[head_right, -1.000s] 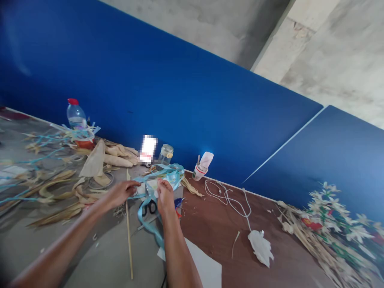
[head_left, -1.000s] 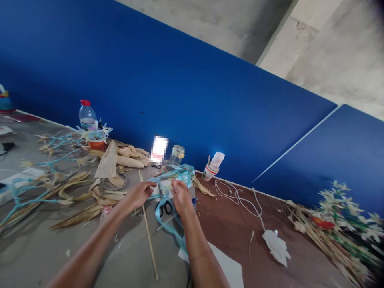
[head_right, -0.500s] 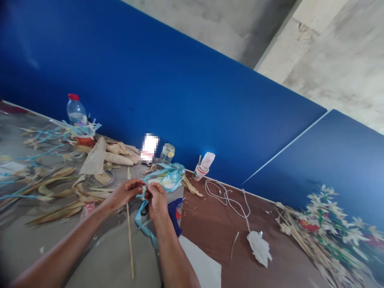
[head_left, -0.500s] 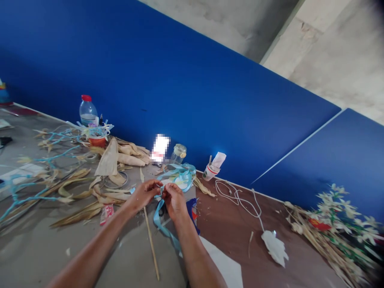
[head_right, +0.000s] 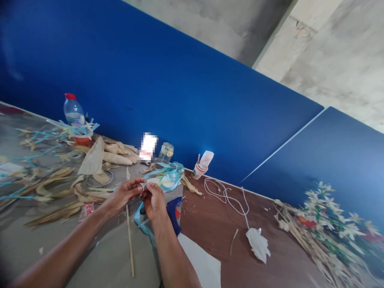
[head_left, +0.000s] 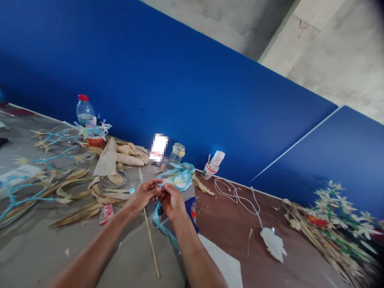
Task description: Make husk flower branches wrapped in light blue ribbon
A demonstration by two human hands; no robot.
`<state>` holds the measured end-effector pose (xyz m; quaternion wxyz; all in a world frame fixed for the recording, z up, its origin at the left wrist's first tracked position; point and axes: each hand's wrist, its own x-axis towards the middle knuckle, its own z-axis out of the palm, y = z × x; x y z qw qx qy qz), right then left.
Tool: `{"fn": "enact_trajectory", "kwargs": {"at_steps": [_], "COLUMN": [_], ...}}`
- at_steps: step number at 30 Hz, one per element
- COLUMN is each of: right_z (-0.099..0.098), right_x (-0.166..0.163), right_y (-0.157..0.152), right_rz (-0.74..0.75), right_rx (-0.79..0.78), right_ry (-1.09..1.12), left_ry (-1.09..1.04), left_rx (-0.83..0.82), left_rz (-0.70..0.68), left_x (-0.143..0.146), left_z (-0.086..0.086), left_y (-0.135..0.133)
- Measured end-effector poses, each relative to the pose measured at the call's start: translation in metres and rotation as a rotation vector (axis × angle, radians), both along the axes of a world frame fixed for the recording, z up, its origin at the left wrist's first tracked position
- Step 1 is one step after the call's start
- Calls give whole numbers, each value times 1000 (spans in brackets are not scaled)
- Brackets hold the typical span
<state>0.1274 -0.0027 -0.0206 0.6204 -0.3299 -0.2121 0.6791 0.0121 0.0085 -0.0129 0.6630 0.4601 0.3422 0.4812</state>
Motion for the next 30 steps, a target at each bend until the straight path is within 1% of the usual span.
{"fn": "enact_trajectory", "kwargs": {"at_steps": [2, 4, 5, 7, 9, 10, 12, 13, 15, 16, 19, 23, 27, 29, 30], "right_z": [0, 0, 0, 0, 1, 1, -1, -2, -5, -6, -11, -18, -21, -21, -21], "right_x": [0, 1, 2, 5, 7, 8, 7, 6, 4, 3, 3, 7, 10, 11, 11], "right_y": [1, 1, 1, 1, -1, -2, -4, -6, -8, -9, -9, -6, -4, -4, -4], "right_rz": [-10, -43, -79, -165, -226, -236, -201, -157, -35, 24, 155, 255, 291, 306, 310], "right_rx": [-10, -6, 14, 93, 206, 261, 346, 371, 394, 401, 436, 480, 489, 487, 493], "right_ry": [-34, -130, -229, -529, -860, -996, -1191, -1262, -1370, -1410, -1502, -1607, -1720, -1752, -1764], "left_ry": [-8, 10, 28, 68, 113, 169, 378, 488, 693, 782, 945, 1028, 1113, 1100, 1061], "left_rx": [-14, -15, -7, 45, 97, 127, 195, 244, 331, 370, 451, 500, 517, 529, 521], "left_rz": [-8, 3, 27, 102, 236, 301, 379, 379, 306, 243, 66, -54, -240, -273, -237], "left_x": [0, -3, -5, -12, -20, -25, -34, -38, -44, -45, -47, -47, -49, -49, -49], "left_z": [-2, -5, -7, -11, -14, -15, -18, -20, -21, -22, -20, -15, -18, -21, -23], "left_y": [0, 3, 5, 11, 19, 23, 30, 33, 34, 34, 28, 20, 17, 16, 15]}}
